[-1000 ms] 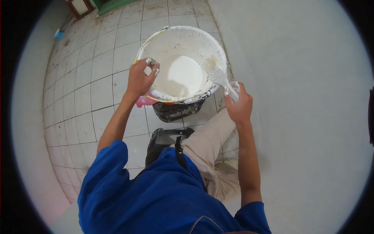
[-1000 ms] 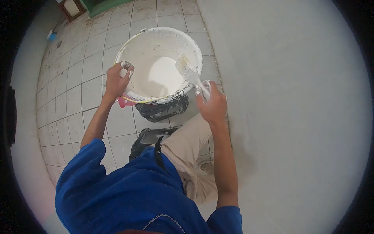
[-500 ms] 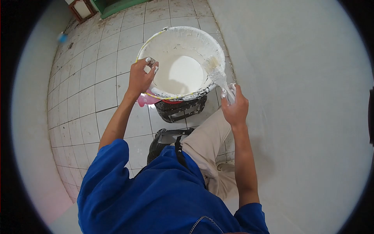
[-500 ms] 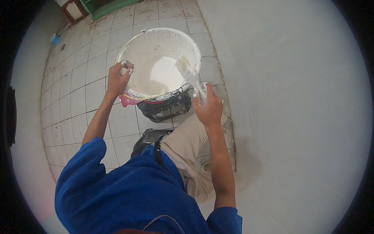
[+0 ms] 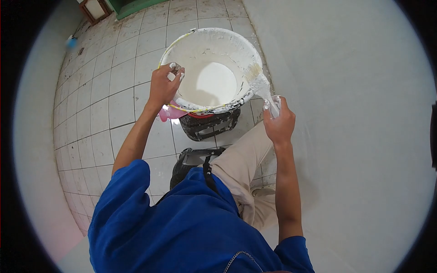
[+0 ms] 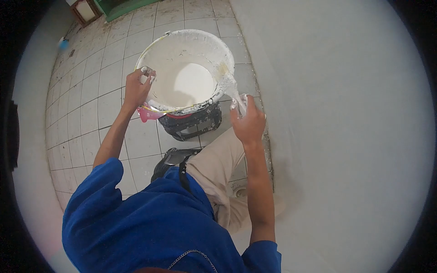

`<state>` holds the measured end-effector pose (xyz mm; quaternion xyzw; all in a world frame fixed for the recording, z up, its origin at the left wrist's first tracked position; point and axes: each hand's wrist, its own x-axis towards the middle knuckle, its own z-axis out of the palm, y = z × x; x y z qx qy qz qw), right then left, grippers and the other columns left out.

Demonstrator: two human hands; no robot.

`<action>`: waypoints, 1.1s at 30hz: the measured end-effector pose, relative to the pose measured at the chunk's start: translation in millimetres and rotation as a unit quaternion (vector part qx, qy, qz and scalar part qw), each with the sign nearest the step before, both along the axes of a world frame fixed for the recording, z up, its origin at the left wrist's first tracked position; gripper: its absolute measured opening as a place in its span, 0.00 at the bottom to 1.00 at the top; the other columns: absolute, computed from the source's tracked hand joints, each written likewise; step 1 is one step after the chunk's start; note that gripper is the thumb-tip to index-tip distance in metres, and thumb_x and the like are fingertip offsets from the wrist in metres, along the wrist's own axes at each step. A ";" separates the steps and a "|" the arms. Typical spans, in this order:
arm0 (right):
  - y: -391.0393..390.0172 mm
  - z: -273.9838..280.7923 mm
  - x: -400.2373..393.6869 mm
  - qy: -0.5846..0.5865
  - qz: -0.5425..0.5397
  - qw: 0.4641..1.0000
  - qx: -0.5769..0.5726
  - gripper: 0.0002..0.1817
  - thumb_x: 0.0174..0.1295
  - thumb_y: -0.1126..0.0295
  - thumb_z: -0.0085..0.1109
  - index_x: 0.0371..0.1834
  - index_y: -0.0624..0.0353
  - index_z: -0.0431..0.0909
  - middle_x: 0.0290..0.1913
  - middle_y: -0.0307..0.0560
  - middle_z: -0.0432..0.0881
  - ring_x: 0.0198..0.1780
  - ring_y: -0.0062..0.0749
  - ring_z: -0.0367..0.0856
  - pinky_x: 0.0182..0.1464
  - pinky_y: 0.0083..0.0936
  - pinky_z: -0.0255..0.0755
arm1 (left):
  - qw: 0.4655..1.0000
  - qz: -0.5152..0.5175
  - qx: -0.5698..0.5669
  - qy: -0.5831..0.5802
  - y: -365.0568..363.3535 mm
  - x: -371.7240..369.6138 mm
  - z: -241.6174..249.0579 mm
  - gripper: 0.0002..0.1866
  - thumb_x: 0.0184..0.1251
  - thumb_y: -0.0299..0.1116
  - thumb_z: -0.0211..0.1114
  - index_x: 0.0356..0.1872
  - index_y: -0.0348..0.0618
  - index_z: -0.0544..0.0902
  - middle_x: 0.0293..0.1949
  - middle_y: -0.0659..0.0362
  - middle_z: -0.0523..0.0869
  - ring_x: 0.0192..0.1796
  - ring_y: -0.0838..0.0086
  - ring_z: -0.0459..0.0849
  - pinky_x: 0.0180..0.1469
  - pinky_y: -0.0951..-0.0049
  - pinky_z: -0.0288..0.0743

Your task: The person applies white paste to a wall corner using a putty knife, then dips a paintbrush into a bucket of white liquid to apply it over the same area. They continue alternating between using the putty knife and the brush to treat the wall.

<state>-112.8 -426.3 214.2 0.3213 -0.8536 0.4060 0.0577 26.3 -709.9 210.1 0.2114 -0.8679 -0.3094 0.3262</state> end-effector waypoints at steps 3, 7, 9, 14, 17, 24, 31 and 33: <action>-1.0 1.9 -0.5 0.005 -0.002 1.000 -0.009 0.13 0.51 0.67 0.58 0.37 0.61 0.74 0.27 0.57 0.79 0.29 0.53 0.79 0.31 0.38 0.71 | 1.000 -0.007 -0.010 0.016 -2.5 -0.6 -3.9 0.08 0.54 0.30 0.63 0.25 0.35 0.78 0.22 0.51 0.81 0.26 0.62 0.79 0.32 0.68 0.71; 0.2 4.5 0.4 0.004 -0.003 1.000 0.003 0.13 0.51 0.67 0.58 0.37 0.61 0.74 0.27 0.58 0.79 0.30 0.54 0.79 0.30 0.37 0.71 | 1.000 0.000 -0.028 -0.006 -0.5 1.2 0.3 0.08 0.54 0.31 0.63 0.25 0.35 0.78 0.23 0.51 0.81 0.26 0.62 0.79 0.33 0.67 0.71; -0.8 5.8 -1.1 0.006 -0.003 1.000 0.013 0.13 0.51 0.67 0.58 0.37 0.61 0.74 0.27 0.58 0.79 0.30 0.54 0.79 0.30 0.37 0.71 | 1.000 -0.006 -0.022 0.006 -3.3 0.4 -3.5 0.08 0.54 0.31 0.63 0.25 0.35 0.78 0.23 0.51 0.81 0.27 0.62 0.79 0.32 0.67 0.71; 0.4 8.1 -2.5 0.019 0.017 0.999 0.044 0.12 0.50 0.67 0.58 0.37 0.62 0.76 0.27 0.58 0.79 0.29 0.52 0.79 0.30 0.37 0.71 | 1.000 -0.011 -0.011 0.005 -2.8 1.7 -2.9 0.09 0.54 0.32 0.62 0.25 0.35 0.78 0.23 0.51 0.81 0.27 0.61 0.79 0.32 0.67 0.70; 0.0 3.7 -3.2 0.036 0.013 0.999 0.020 0.12 0.50 0.68 0.58 0.37 0.62 0.76 0.26 0.57 0.79 0.28 0.50 0.79 0.30 0.36 0.71 | 1.000 -0.011 -0.011 0.008 -4.4 -0.4 -3.9 0.09 0.54 0.32 0.62 0.25 0.35 0.78 0.23 0.50 0.81 0.26 0.60 0.79 0.32 0.66 0.70; -0.6 5.9 -6.2 0.023 0.018 1.000 0.003 0.11 0.50 0.68 0.58 0.35 0.63 0.76 0.25 0.57 0.79 0.27 0.51 0.79 0.29 0.35 0.70 | 1.000 -0.004 -0.024 0.009 -3.3 0.4 -3.3 0.09 0.54 0.31 0.62 0.24 0.35 0.78 0.22 0.50 0.80 0.26 0.60 0.78 0.31 0.67 0.70; -0.8 4.8 -9.4 0.025 0.024 0.999 0.005 0.10 0.50 0.69 0.58 0.33 0.62 0.76 0.24 0.56 0.78 0.27 0.51 0.78 0.28 0.35 0.70 | 1.000 -0.010 -0.005 0.017 -3.2 -0.3 -3.1 0.08 0.54 0.31 0.62 0.24 0.35 0.78 0.22 0.50 0.80 0.26 0.60 0.79 0.31 0.67 0.70; -0.4 4.1 -7.0 0.029 0.021 0.999 -0.001 0.10 0.50 0.69 0.59 0.33 0.62 0.76 0.24 0.56 0.78 0.27 0.50 0.78 0.28 0.35 0.70 | 1.000 -0.010 -0.009 0.015 -4.0 0.0 -4.3 0.08 0.54 0.31 0.62 0.24 0.35 0.78 0.22 0.50 0.80 0.26 0.61 0.79 0.31 0.67 0.70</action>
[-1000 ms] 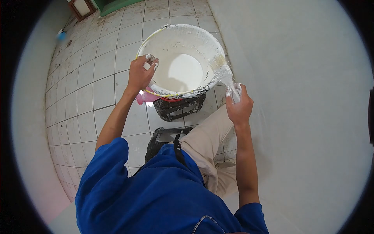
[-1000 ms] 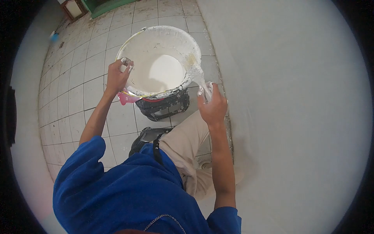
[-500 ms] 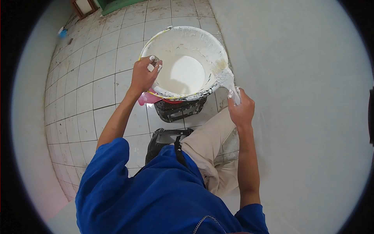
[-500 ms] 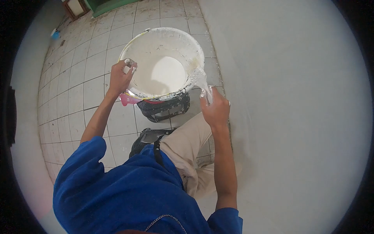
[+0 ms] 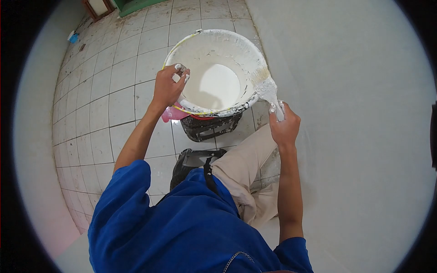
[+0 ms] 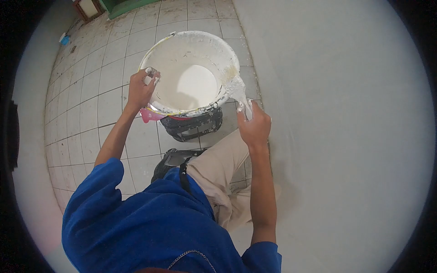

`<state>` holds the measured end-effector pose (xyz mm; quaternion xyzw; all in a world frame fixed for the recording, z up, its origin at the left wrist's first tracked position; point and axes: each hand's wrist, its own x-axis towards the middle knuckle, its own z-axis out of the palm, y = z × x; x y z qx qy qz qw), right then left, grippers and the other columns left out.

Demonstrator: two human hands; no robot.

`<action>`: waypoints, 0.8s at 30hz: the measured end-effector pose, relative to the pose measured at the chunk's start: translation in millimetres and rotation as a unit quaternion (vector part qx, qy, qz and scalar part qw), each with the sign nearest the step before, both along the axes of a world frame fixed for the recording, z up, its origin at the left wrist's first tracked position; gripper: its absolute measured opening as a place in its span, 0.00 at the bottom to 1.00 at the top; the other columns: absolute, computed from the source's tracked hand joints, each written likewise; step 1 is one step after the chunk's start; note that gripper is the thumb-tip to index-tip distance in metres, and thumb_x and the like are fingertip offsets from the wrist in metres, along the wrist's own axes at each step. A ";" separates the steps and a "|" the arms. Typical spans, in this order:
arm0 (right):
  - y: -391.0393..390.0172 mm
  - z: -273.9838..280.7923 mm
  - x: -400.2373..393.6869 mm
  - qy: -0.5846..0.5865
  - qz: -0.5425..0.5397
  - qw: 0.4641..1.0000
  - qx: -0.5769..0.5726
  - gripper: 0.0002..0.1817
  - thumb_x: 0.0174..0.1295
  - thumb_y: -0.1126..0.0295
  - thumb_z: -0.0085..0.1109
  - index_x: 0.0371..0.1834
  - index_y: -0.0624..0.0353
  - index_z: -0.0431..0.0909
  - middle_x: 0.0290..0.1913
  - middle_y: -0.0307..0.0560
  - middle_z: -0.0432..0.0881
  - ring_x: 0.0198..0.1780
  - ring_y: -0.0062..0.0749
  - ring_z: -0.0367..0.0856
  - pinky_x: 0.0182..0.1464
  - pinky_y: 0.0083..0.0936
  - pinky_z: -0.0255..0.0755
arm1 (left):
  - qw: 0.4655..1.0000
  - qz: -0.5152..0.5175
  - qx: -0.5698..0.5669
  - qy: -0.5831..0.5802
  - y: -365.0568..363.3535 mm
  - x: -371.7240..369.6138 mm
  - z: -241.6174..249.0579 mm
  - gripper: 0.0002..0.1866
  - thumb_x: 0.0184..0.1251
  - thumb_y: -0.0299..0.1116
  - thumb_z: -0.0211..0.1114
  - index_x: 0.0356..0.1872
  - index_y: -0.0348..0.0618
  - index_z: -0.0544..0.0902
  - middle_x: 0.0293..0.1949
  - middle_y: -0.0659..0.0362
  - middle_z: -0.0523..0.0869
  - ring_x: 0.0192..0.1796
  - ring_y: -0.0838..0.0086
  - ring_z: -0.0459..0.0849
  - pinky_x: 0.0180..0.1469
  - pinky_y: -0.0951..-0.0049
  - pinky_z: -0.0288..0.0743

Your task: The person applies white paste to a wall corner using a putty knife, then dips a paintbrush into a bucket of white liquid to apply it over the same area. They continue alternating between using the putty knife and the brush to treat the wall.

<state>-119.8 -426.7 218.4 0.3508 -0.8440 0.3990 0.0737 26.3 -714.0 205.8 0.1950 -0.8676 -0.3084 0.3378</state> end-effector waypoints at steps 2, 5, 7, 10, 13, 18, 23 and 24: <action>0.3 1.3 3.7 0.004 -0.010 1.000 -0.019 0.10 0.50 0.69 0.58 0.33 0.62 0.76 0.24 0.56 0.78 0.27 0.50 0.78 0.28 0.35 0.70 | 1.000 0.008 -0.023 -0.003 1.1 0.5 -0.4 0.08 0.54 0.31 0.62 0.24 0.35 0.78 0.22 0.51 0.80 0.26 0.61 0.79 0.31 0.67 0.70; -0.6 -1.7 4.6 0.021 -0.008 0.999 -0.038 0.10 0.50 0.69 0.59 0.33 0.62 0.76 0.24 0.56 0.78 0.27 0.50 0.78 0.28 0.35 0.70 | 1.000 0.012 -0.019 -0.013 1.0 0.3 1.7 0.08 0.54 0.31 0.62 0.25 0.35 0.78 0.22 0.51 0.80 0.26 0.60 0.79 0.31 0.66 0.70; 1.9 -0.6 2.8 -0.002 -0.012 1.000 0.016 0.10 0.50 0.69 0.59 0.33 0.62 0.76 0.24 0.56 0.78 0.27 0.50 0.78 0.28 0.35 0.70 | 1.000 0.008 -0.005 -0.015 2.4 0.9 1.4 0.08 0.54 0.31 0.62 0.25 0.35 0.79 0.22 0.51 0.80 0.25 0.61 0.79 0.32 0.66 0.70; 3.0 -1.2 3.0 0.004 -0.019 1.000 -0.004 0.10 0.50 0.68 0.59 0.33 0.62 0.76 0.24 0.56 0.78 0.27 0.51 0.78 0.28 0.36 0.70 | 1.000 0.004 0.000 -0.008 1.0 -0.8 1.6 0.08 0.54 0.31 0.62 0.25 0.35 0.79 0.22 0.51 0.80 0.26 0.61 0.79 0.32 0.66 0.70; 5.8 -1.6 4.1 -0.007 -0.014 1.000 0.009 0.10 0.50 0.68 0.59 0.33 0.61 0.76 0.24 0.56 0.78 0.26 0.52 0.77 0.28 0.36 0.69 | 1.000 0.009 -0.003 -0.013 4.7 0.1 4.4 0.08 0.54 0.31 0.62 0.25 0.35 0.79 0.22 0.51 0.80 0.26 0.61 0.79 0.32 0.67 0.70; 5.9 -3.3 6.3 0.006 -0.010 1.000 -0.015 0.10 0.50 0.68 0.58 0.33 0.61 0.76 0.24 0.56 0.78 0.26 0.52 0.77 0.27 0.36 0.69 | 1.000 0.014 -0.006 -0.018 5.6 -0.2 6.1 0.08 0.55 0.31 0.62 0.25 0.35 0.78 0.23 0.50 0.80 0.26 0.61 0.79 0.33 0.67 0.70; 8.4 -4.3 6.0 0.046 -0.005 0.999 -0.018 0.09 0.52 0.71 0.58 0.34 0.65 0.76 0.22 0.54 0.78 0.21 0.40 0.77 0.26 0.28 0.68 | 1.000 0.011 0.002 -0.016 5.2 -0.5 3.7 0.08 0.55 0.31 0.62 0.25 0.34 0.78 0.23 0.50 0.80 0.26 0.61 0.79 0.32 0.66 0.70; 7.4 -3.6 5.1 0.021 -0.007 1.000 -0.011 0.09 0.52 0.70 0.58 0.33 0.65 0.76 0.22 0.55 0.77 0.23 0.44 0.77 0.26 0.31 0.68 | 1.000 0.006 0.006 -0.007 3.8 -1.1 2.1 0.08 0.55 0.31 0.62 0.25 0.34 0.78 0.22 0.50 0.80 0.26 0.61 0.79 0.32 0.66 0.70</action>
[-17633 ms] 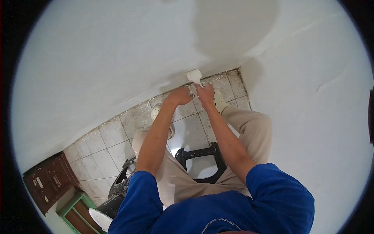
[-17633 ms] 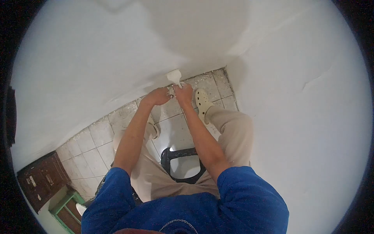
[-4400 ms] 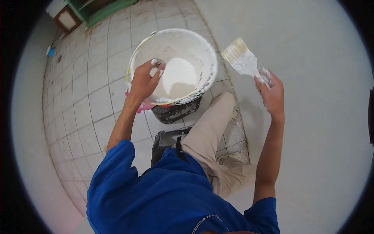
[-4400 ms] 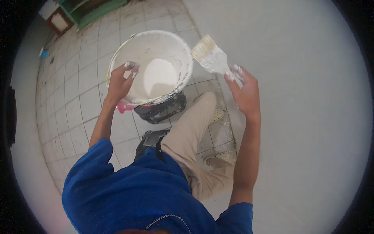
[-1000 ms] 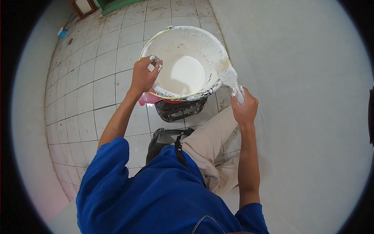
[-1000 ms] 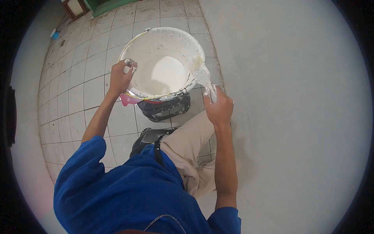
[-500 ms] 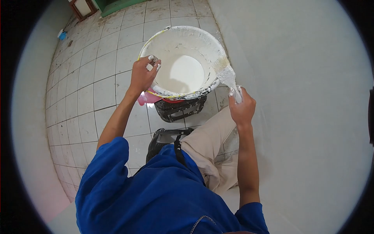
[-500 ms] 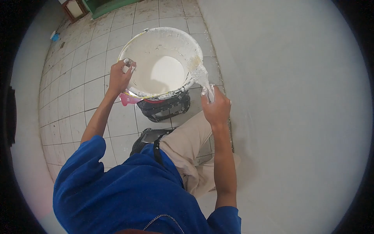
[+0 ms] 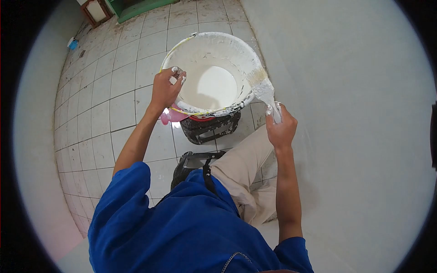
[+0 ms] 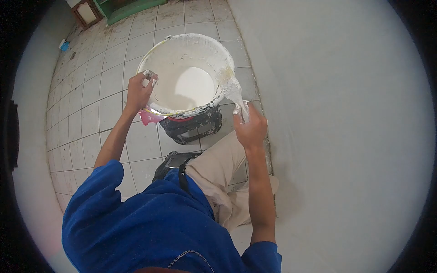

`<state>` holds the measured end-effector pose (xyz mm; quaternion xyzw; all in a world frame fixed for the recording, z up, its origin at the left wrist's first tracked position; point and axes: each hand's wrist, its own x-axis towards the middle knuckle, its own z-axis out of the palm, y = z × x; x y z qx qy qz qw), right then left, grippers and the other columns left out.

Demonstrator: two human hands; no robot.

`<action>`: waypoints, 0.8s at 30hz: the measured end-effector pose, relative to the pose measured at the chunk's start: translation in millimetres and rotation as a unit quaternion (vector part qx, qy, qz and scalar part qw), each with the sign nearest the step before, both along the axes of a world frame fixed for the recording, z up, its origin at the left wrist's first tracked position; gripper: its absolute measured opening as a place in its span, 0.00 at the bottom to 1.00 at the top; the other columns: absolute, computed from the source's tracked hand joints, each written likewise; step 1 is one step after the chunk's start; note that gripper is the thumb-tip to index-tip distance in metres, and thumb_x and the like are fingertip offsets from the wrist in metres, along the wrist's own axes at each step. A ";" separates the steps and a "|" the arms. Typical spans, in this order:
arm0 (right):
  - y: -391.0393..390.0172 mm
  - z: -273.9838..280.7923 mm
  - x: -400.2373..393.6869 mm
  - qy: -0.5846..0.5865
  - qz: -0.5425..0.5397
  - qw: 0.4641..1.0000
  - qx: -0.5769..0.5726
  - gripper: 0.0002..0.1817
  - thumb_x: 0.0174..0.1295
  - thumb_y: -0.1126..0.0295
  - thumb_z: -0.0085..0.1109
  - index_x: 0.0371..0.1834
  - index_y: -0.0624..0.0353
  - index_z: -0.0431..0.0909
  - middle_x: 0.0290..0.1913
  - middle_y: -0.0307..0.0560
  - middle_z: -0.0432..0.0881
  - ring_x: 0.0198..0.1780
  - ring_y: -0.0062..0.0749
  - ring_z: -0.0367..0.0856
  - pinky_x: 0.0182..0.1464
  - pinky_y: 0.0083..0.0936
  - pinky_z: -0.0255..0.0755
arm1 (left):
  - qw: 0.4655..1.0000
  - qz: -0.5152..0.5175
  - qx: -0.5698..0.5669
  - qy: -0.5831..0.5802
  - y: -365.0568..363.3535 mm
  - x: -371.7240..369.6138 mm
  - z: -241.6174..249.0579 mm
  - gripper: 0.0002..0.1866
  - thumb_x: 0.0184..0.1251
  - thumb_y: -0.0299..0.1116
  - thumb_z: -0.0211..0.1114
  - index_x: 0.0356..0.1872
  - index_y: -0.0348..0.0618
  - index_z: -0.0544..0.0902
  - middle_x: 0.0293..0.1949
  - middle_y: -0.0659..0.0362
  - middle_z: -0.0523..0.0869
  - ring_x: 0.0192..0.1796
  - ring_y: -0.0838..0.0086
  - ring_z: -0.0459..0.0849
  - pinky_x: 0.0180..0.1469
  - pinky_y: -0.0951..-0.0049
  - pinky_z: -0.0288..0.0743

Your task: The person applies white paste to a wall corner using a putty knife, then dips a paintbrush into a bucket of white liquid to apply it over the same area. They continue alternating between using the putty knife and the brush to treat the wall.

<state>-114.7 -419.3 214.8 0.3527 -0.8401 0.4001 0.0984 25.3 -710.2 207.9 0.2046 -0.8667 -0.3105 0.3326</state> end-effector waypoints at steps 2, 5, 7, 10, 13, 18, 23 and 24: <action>-0.1 4.8 1.2 -0.050 -0.003 0.999 0.015 0.09 0.51 0.68 0.57 0.32 0.63 0.76 0.22 0.57 0.77 0.26 0.52 0.77 0.27 0.36 0.68 | 1.000 0.001 -0.012 -0.012 0.4 1.0 3.4 0.08 0.55 0.31 0.62 0.25 0.34 0.78 0.22 0.50 0.80 0.26 0.62 0.79 0.32 0.67 0.70; -1.6 16.2 4.8 -0.126 -0.032 0.991 -0.037 0.09 0.52 0.69 0.57 0.32 0.63 0.76 0.22 0.57 0.77 0.25 0.51 0.77 0.27 0.36 0.68 | 1.000 -0.005 -0.008 -0.004 -0.5 0.5 0.4 0.09 0.55 0.31 0.62 0.25 0.34 0.78 0.22 0.50 0.80 0.26 0.62 0.79 0.32 0.67 0.70; -2.7 17.0 3.7 -0.115 -0.028 0.993 -0.029 0.09 0.53 0.69 0.57 0.32 0.64 0.77 0.22 0.58 0.77 0.24 0.50 0.77 0.27 0.34 0.68 | 1.000 -0.004 -0.009 -0.006 -1.1 0.0 1.0 0.09 0.55 0.31 0.62 0.25 0.34 0.78 0.22 0.50 0.80 0.25 0.62 0.79 0.32 0.67 0.70; 0.1 13.7 4.6 -0.101 -0.027 0.994 0.013 0.09 0.53 0.68 0.57 0.33 0.64 0.77 0.23 0.58 0.77 0.24 0.50 0.77 0.27 0.34 0.68 | 1.000 0.000 -0.012 -0.016 3.2 2.1 5.3 0.09 0.55 0.31 0.62 0.25 0.34 0.78 0.22 0.50 0.80 0.25 0.62 0.79 0.32 0.68 0.70; -1.3 14.3 7.1 -0.106 -0.022 0.994 -0.001 0.10 0.53 0.68 0.56 0.33 0.64 0.77 0.23 0.58 0.77 0.26 0.52 0.77 0.28 0.35 0.68 | 1.000 -0.002 -0.007 -0.002 2.4 0.6 5.5 0.09 0.55 0.31 0.62 0.25 0.34 0.78 0.22 0.50 0.80 0.25 0.62 0.79 0.32 0.68 0.70; -1.1 15.4 6.4 -0.113 0.008 0.993 0.036 0.11 0.53 0.68 0.55 0.36 0.63 0.76 0.26 0.60 0.78 0.30 0.56 0.76 0.32 0.38 0.69 | 1.000 0.003 0.005 -0.023 4.8 2.4 9.5 0.09 0.55 0.31 0.62 0.24 0.34 0.78 0.22 0.51 0.80 0.25 0.63 0.78 0.32 0.68 0.70; -0.8 26.5 4.5 -0.096 0.042 0.993 0.059 0.15 0.52 0.73 0.52 0.43 0.65 0.73 0.33 0.62 0.78 0.36 0.57 0.76 0.37 0.40 0.69 | 1.000 -0.005 -0.005 -0.005 1.1 0.4 2.6 0.08 0.55 0.31 0.62 0.25 0.35 0.78 0.22 0.51 0.80 0.25 0.62 0.78 0.32 0.68 0.70; -0.8 24.7 5.0 -0.105 0.038 0.991 0.080 0.16 0.52 0.73 0.52 0.45 0.65 0.73 0.34 0.63 0.78 0.37 0.57 0.76 0.38 0.41 0.69 | 1.000 -0.006 -0.004 -0.002 0.8 0.7 2.6 0.08 0.55 0.31 0.62 0.25 0.35 0.78 0.22 0.51 0.80 0.25 0.62 0.78 0.32 0.68 0.70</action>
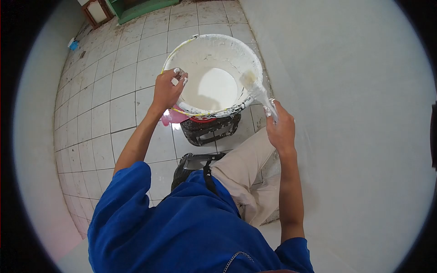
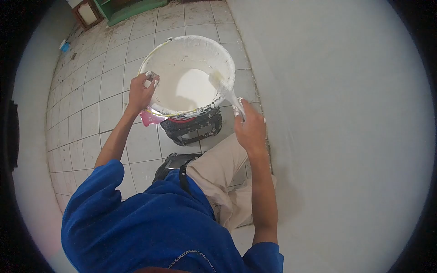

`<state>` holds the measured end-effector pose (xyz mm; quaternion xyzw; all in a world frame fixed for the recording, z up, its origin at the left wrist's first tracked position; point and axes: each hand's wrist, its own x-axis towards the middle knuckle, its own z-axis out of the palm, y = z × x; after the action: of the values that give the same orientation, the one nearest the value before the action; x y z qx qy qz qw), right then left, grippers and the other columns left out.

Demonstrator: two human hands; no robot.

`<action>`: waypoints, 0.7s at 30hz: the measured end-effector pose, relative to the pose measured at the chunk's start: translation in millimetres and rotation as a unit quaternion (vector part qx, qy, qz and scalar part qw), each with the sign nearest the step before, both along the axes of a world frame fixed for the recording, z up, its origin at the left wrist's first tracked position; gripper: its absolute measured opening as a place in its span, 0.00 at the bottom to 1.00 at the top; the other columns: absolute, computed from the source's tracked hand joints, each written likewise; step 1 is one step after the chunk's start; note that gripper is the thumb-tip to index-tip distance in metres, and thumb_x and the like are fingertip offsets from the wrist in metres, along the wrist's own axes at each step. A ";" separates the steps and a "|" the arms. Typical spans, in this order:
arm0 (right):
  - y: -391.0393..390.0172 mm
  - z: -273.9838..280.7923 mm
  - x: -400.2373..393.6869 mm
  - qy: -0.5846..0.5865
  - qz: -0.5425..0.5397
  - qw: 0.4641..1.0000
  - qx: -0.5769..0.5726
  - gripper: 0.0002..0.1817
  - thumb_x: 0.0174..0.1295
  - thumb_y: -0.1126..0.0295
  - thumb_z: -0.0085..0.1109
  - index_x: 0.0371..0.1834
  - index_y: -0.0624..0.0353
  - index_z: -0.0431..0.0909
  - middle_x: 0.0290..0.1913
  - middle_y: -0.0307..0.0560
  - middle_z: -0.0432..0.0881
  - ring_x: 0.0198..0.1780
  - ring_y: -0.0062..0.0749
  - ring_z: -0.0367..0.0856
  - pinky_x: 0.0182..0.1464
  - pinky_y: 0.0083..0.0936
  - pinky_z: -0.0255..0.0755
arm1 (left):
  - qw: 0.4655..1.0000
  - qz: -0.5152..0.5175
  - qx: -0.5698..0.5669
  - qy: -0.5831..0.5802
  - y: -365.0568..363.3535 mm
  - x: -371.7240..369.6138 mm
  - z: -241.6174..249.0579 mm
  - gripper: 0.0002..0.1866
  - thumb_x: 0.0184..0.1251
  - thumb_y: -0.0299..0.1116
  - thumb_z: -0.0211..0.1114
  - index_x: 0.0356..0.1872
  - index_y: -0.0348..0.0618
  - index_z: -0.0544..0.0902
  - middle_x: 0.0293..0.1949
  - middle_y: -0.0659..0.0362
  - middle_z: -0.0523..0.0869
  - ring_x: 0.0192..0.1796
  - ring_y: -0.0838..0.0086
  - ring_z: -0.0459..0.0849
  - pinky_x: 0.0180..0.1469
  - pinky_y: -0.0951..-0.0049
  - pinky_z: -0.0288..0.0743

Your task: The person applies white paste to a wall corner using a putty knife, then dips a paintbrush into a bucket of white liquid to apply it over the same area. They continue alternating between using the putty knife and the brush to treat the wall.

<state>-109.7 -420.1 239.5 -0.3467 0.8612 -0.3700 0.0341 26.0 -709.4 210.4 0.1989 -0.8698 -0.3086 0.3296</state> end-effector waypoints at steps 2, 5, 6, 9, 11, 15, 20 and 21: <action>1.8 -4.9 1.7 -0.016 -0.005 0.999 0.046 0.18 0.52 0.74 0.51 0.47 0.65 0.71 0.36 0.64 0.77 0.39 0.57 0.76 0.41 0.42 0.68 | 1.000 0.005 -0.009 -0.007 0.4 0.9 1.5 0.08 0.55 0.31 0.62 0.25 0.35 0.78 0.22 0.51 0.80 0.26 0.61 0.78 0.32 0.68 0.70; 2.0 -4.1 -2.0 -0.035 0.013 0.997 0.060 0.20 0.52 0.75 0.49 0.51 0.66 0.69 0.40 0.65 0.77 0.42 0.57 0.75 0.43 0.42 0.68 | 1.000 0.010 -0.021 -0.018 0.9 1.5 1.4 0.09 0.55 0.32 0.61 0.25 0.35 0.78 0.22 0.51 0.80 0.26 0.60 0.79 0.32 0.67 0.70; 1.2 -2.1 -2.1 -0.024 0.008 0.997 0.066 0.20 0.53 0.75 0.49 0.51 0.66 0.68 0.41 0.65 0.76 0.43 0.58 0.74 0.44 0.42 0.67 | 0.999 0.011 -0.026 -0.021 0.8 0.9 1.4 0.09 0.55 0.32 0.61 0.25 0.35 0.78 0.22 0.51 0.80 0.26 0.60 0.79 0.32 0.66 0.70; -3.0 2.0 -2.4 -0.004 -0.010 0.999 0.047 0.20 0.54 0.75 0.48 0.52 0.65 0.67 0.43 0.64 0.76 0.45 0.58 0.73 0.45 0.43 0.67 | 1.000 0.000 -0.002 -0.010 0.2 -0.2 0.2 0.09 0.55 0.33 0.61 0.25 0.35 0.78 0.22 0.50 0.80 0.26 0.60 0.79 0.32 0.66 0.70; -4.7 -3.7 -4.1 -0.013 -0.023 1.000 -0.013 0.19 0.54 0.75 0.48 0.52 0.65 0.67 0.43 0.63 0.76 0.45 0.58 0.73 0.45 0.44 0.67 | 1.000 0.004 -0.018 -0.012 -0.9 -0.5 -0.3 0.09 0.55 0.33 0.61 0.25 0.35 0.78 0.22 0.50 0.80 0.26 0.60 0.79 0.32 0.66 0.70; -4.0 -10.9 -1.0 0.011 -0.002 0.999 0.036 0.18 0.56 0.75 0.47 0.52 0.65 0.67 0.42 0.63 0.76 0.44 0.58 0.73 0.44 0.44 0.67 | 0.998 0.004 -0.056 -0.013 -1.4 0.6 -2.6 0.09 0.56 0.33 0.60 0.25 0.35 0.78 0.22 0.50 0.80 0.27 0.60 0.79 0.32 0.66 0.70; -3.3 -13.2 1.1 0.006 -0.022 1.000 -0.009 0.19 0.57 0.74 0.47 0.53 0.65 0.67 0.41 0.63 0.76 0.44 0.58 0.73 0.44 0.45 0.67 | 1.000 -0.002 -0.014 -0.012 -0.4 0.0 -1.1 0.09 0.55 0.33 0.61 0.25 0.35 0.78 0.23 0.50 0.80 0.27 0.59 0.79 0.33 0.65 0.70; -3.2 -14.8 0.9 0.008 -0.019 1.000 0.008 0.19 0.57 0.74 0.47 0.52 0.65 0.67 0.41 0.63 0.76 0.43 0.58 0.73 0.44 0.44 0.67 | 1.000 0.000 -0.017 -0.016 0.2 0.4 0.0 0.09 0.55 0.32 0.61 0.25 0.35 0.78 0.23 0.50 0.80 0.27 0.59 0.79 0.32 0.66 0.70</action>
<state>-108.8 -423.3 224.6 -0.3334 0.8707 -0.3609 0.0228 26.3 -709.2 210.4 0.1983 -0.8799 -0.2905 0.3194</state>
